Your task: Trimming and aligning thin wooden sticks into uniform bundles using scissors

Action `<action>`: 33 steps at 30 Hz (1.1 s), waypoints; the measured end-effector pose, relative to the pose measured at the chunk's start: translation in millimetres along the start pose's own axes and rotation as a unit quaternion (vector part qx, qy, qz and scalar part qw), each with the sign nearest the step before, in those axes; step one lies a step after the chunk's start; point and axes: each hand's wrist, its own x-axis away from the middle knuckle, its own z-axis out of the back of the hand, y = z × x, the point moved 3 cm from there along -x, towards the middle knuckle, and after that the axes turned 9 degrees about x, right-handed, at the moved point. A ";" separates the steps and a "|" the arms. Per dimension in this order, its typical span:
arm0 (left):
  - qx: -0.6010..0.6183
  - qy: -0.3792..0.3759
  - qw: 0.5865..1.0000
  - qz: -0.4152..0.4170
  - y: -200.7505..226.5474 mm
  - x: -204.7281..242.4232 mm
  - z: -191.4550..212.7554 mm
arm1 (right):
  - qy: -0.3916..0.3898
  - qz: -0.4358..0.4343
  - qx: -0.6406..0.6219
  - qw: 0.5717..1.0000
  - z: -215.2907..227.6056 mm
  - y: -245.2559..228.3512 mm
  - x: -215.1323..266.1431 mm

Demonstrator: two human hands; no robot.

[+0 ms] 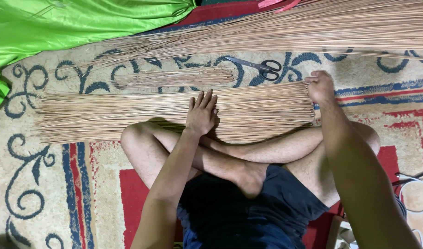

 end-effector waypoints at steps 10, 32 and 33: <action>-0.010 0.016 1.000 0.005 0.0 0.1 -0.2 | 0.015 0.036 0.056 0.998 -20.5 34.2 -27.2; -0.020 0.043 0.998 -0.028 -5.5 -48.9 31.2 | 0.161 0.286 0.267 0.906 -114.4 -119.7 -82.4; -0.031 0.073 0.996 -0.032 -16.6 -66.8 26.6 | 0.164 0.278 0.285 0.903 -112.4 -127.9 -87.9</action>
